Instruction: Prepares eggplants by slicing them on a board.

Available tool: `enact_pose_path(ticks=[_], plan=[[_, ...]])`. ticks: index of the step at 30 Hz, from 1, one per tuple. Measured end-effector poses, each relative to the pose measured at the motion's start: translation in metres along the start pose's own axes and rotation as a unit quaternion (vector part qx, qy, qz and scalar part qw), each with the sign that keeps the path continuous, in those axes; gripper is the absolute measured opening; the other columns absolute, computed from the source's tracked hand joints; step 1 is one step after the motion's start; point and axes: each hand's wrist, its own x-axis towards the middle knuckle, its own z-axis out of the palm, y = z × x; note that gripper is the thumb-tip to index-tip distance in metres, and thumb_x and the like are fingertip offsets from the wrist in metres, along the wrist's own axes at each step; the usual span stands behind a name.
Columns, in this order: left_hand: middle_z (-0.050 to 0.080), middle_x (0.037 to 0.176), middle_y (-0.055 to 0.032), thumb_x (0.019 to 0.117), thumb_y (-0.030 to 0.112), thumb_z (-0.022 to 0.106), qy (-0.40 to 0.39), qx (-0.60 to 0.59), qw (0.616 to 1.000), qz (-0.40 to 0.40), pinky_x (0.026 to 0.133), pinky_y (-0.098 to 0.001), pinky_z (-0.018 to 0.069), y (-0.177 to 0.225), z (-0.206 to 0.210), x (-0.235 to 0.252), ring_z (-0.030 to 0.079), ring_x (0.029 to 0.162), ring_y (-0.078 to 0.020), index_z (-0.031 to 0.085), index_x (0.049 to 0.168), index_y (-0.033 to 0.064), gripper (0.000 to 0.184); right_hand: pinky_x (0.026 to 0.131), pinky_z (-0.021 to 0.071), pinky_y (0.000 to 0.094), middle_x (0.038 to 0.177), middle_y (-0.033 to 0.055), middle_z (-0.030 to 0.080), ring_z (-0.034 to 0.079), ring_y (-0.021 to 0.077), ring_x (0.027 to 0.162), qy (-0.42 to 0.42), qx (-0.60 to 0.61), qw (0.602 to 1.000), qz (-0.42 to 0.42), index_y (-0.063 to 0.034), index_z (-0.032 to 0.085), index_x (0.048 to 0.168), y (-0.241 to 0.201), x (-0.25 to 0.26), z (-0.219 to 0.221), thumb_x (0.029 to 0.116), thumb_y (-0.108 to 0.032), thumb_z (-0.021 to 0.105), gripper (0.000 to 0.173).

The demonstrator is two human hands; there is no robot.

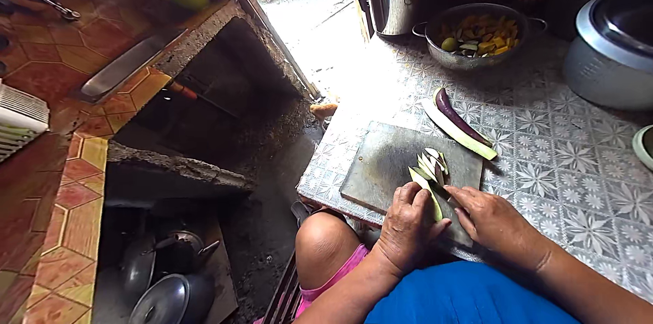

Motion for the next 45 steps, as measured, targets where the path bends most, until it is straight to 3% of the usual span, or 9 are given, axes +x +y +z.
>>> enact_pose_path(ticks=[6, 11, 20, 27, 33, 38, 45], plan=[[0.073, 0.107, -0.0171, 0.0768, 0.046, 0.083, 0.02, -0.008, 0.999, 0.024, 0.091, -0.0333, 0.0583, -0.004, 0.002, 0.001, 0.072, 0.101, -0.0278, 0.076, 0.099, 0.0021, 0.05, 0.057, 0.056, 0.0375, 0.082, 0.0128, 0.069, 0.067, 0.0255, 0.066, 0.056, 0.006, 0.998, -0.011, -0.0024, 0.076, 0.116, 0.001, 0.002, -0.006, 0.0875, -0.016, 0.055, 0.038], [0.074, 0.107, -0.0173, 0.078, 0.047, 0.083, 0.025, -0.009, 0.999, 0.028, 0.09, -0.0328, 0.059, -0.007, 0.004, 0.001, 0.073, 0.1, -0.0269, 0.076, 0.098, 0.002, 0.05, 0.041, 0.0457, 0.0368, 0.068, 0.0107, 0.061, 0.058, 0.024, 0.049, 0.068, -0.042, 0.997, -0.013, -0.0038, 0.077, 0.117, -0.005, -0.003, -0.007, 0.0904, -0.016, 0.051, 0.039], [0.074, 0.108, -0.017, 0.0796, 0.045, 0.083, 0.014, -0.015, 0.999, 0.027, 0.092, -0.0326, 0.0587, -0.007, 0.002, 0.001, 0.073, 0.101, -0.0267, 0.076, 0.099, 0.0023, 0.047, 0.038, 0.0423, 0.0354, 0.058, 0.0064, 0.059, 0.056, 0.0223, 0.044, 0.047, -0.094, 0.993, -0.048, -0.002, 0.076, 0.12, -0.01, -0.008, -0.009, 0.0916, -0.011, 0.047, 0.041], [0.074, 0.107, -0.0175, 0.0804, 0.04, 0.082, 0.007, -0.019, 0.999, 0.039, 0.091, -0.0328, 0.0588, -0.009, -0.001, 0.002, 0.073, 0.1, -0.0274, 0.076, 0.099, 0.0013, 0.043, 0.039, 0.045, 0.0359, 0.06, 0.0076, 0.062, 0.058, 0.0234, 0.044, 0.017, -0.107, 0.993, -0.048, 0.0006, 0.074, 0.123, -0.016, -0.004, -0.009, 0.0912, -0.009, 0.047, 0.042], [0.074, 0.106, -0.0168, 0.0776, 0.035, 0.083, 0.015, -0.02, 0.999, 0.044, 0.092, -0.0326, 0.0584, -0.011, -0.001, 0.001, 0.072, 0.1, -0.0269, 0.076, 0.097, 0.0016, 0.04, 0.044, 0.0517, 0.0405, 0.065, 0.0113, 0.066, 0.065, 0.027, 0.05, -0.017, -0.108, 0.994, -0.009, 0.0025, 0.07, 0.128, -0.022, 0.006, 0.013, 0.0871, -0.01, 0.055, 0.045], [0.074, 0.108, -0.0174, 0.0778, 0.034, 0.083, 0.013, -0.016, 0.999, 0.031, 0.093, -0.0333, 0.0582, -0.01, -0.004, 0.0, 0.073, 0.102, -0.028, 0.076, 0.1, 0.0007, 0.04, 0.042, 0.0486, 0.0407, 0.064, 0.012, 0.065, 0.062, 0.0273, 0.047, -0.02, -0.147, 0.989, 0.011, 0.0008, 0.069, 0.132, -0.03, 0.009, 0.017, 0.0848, -0.009, 0.059, 0.049], [0.075, 0.107, -0.0174, 0.0798, 0.036, 0.083, 0.025, -0.01, 1.0, 0.011, 0.092, -0.0345, 0.0588, -0.011, -0.005, -0.005, 0.073, 0.101, -0.0282, 0.075, 0.1, -0.0001, 0.042, 0.041, 0.0484, 0.0409, 0.063, 0.0115, 0.065, 0.062, 0.0277, 0.046, 0.003, -0.123, 0.992, -0.004, 0.0007, 0.072, 0.127, -0.02, -0.011, 0.011, 0.0862, -0.007, 0.053, 0.046]])
